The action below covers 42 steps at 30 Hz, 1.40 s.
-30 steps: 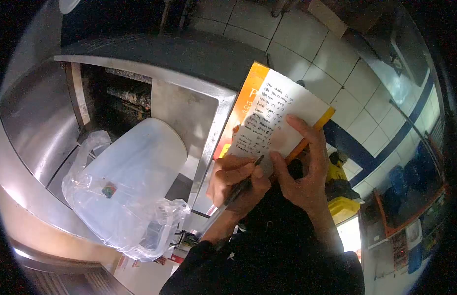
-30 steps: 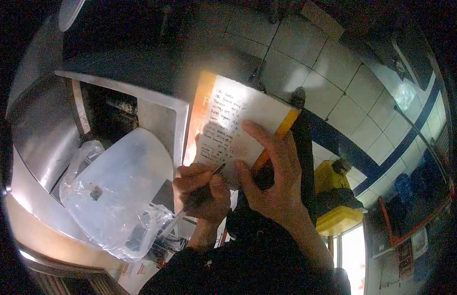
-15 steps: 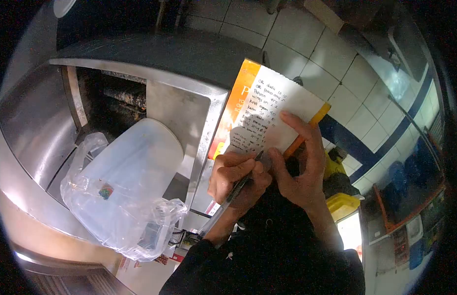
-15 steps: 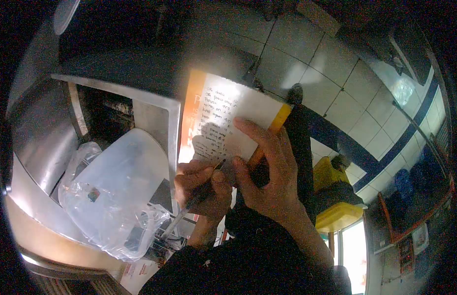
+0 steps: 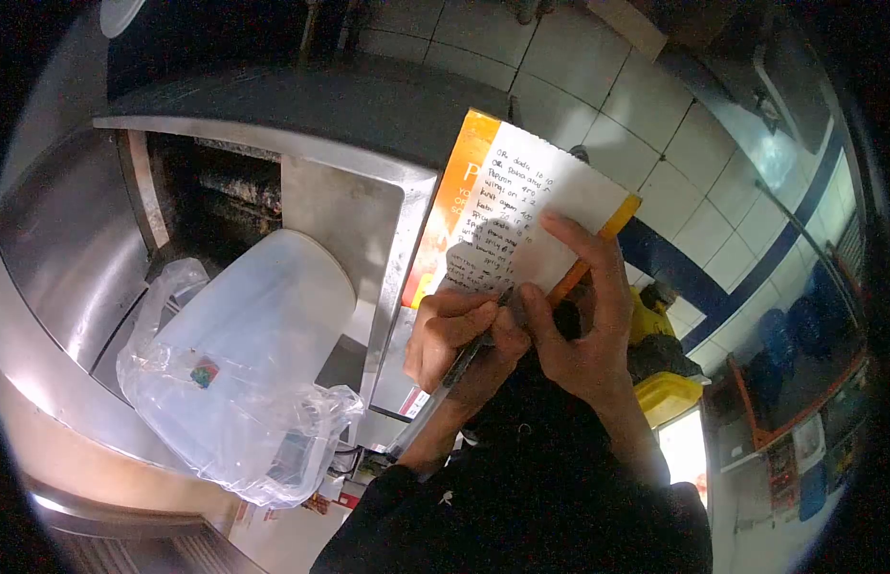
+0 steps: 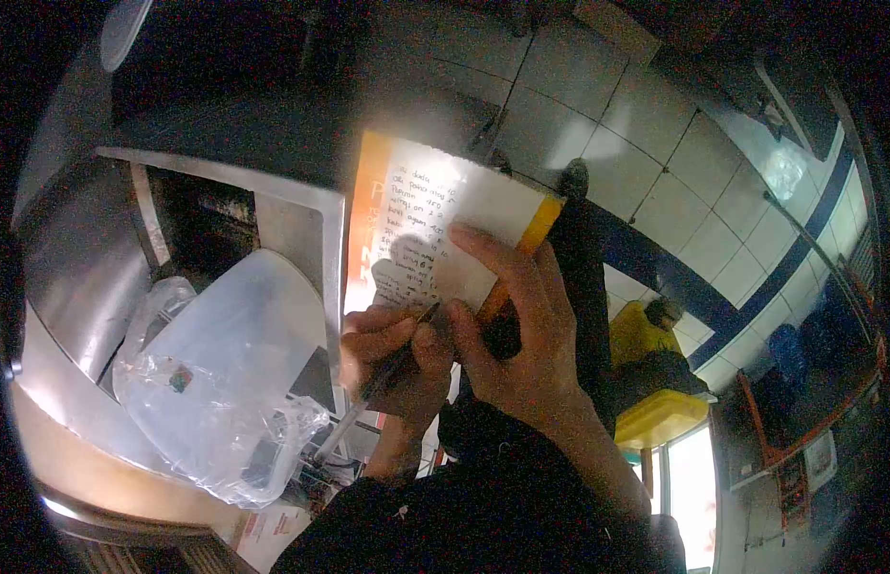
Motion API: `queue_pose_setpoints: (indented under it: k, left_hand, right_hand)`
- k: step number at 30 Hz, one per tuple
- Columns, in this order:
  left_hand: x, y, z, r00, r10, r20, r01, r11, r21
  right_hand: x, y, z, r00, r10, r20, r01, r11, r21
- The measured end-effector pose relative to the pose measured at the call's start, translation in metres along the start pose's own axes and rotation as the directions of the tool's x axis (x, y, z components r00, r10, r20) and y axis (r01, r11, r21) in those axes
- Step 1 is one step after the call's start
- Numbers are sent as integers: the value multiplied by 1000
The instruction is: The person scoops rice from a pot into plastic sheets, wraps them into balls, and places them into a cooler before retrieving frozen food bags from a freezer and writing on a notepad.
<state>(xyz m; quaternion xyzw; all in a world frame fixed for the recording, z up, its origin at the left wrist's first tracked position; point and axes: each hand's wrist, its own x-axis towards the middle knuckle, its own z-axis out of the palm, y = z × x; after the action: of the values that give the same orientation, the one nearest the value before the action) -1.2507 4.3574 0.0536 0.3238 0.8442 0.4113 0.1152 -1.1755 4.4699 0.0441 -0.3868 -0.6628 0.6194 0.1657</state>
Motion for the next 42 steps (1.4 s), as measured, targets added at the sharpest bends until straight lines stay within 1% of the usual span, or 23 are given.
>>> queue_pose_setpoints:
  k: [3, 8, 10, 12, 13, 15, 16, 18, 19, 20, 22, 23, 24, 26, 27, 28, 30, 32, 33, 36, 38, 39, 42]
  left_hand:
    - [-5, -4, 6, 996, -33, -88, 27, 997, -67]
    - [0, -2, 4, 999, 6, -50, -8, 999, -37]
    - [-1, -2, 3, 998, 46, -48, -47, 999, -24]
    - [-4, -1, 3, 983, -51, -176, 2, 963, -269]
    - [-4, 2, 1, 983, -55, -175, 6, 963, -270]
    - [5, 9, -10, 945, -156, -288, 18, 902, -430]
    - [5, 6, -16, 942, -156, -297, 15, 904, -427]
    - [5, -3, -36, 979, -28, -202, -27, 964, -264]
    - [11, 1, -56, 998, 37, 58, -39, 999, 29]
    - [9, 9, -56, 980, -193, 55, 192, 981, 27]
    - [27, 23, -61, 982, 21, 186, -85, 935, 343]
    - [26, 27, -60, 978, -27, 207, -47, 938, 343]
    - [24, 28, -57, 987, 6, 163, -64, 934, 352]
    - [19, 30, -46, 991, 73, 115, -119, 872, 475]
    - [17, 35, -43, 993, 101, 61, -118, 862, 493]
    - [14, 40, -40, 996, 83, 22, -83, 856, 511]
    - [5, 45, -39, 995, 87, -52, -46, 845, 532]
    - [-1, 50, -39, 993, 32, -113, 29, 868, 496]
    - [-5, 53, -39, 983, 55, -176, 42, 864, 502]
    - [-20, 55, -38, 980, -23, -195, 124, 844, 522]
    - [-35, 59, -40, 954, -33, -298, 166, 886, 432]
    - [-48, 63, -49, 934, -37, -356, 196, 885, 422]
    - [-110, 60, -59, 899, -108, -425, 245, 928, 281]
  right_hand:
    - [0, -1, -1, 1000, -5, 2, 5, 1000, -14]
    - [-1, 1, -3, 1000, -17, 3, 17, 1000, -25]
    - [-2, 3, -7, 994, -27, 109, 34, 997, -66]
    - [-2, 4, -8, 989, -29, 146, 40, 997, -70]
    - [-3, 4, -9, 988, -24, 150, 33, 998, -59]
    - [-4, 5, -9, 988, -21, 153, 32, 997, -71]
    - [-4, 4, -9, 987, -28, 157, 40, 996, -76]
    - [-5, 4, -10, 985, -34, 170, 53, 993, -105]
    - [-8, 3, -10, 983, -36, 178, 60, 990, -128]
    - [-9, 4, -10, 981, -60, 186, 85, 989, -125]
    - [-9, 5, -12, 981, -119, 156, 129, 990, -53]
    - [-9, 5, -13, 977, -151, 151, 160, 986, -50]
    - [-9, 4, -15, 972, -183, 146, 191, 980, -47]
    - [-10, -3, -18, 978, -184, 99, 134, 917, 376]
    - [-8, -7, -25, 976, -155, 156, 96, 938, 333]
    - [-6, -11, -30, 963, -210, 171, 141, 927, 348]
    - [-2, -12, -36, 978, -119, 171, 71, 962, 263]
    - [5, -6, -40, 951, -129, 280, 45, 956, 288]
    - [8, 1, -39, 950, -162, 268, 102, 969, 227]
    - [10, -21, -48, 938, -121, 324, 96, 991, 92]
    - [13, -11, -41, 918, -224, 328, 132, 951, 280]
    - [17, -13, -38, 893, -260, 368, 163, 947, 275]
    - [19, -12, -41, 898, -207, 389, 188, 978, 85]
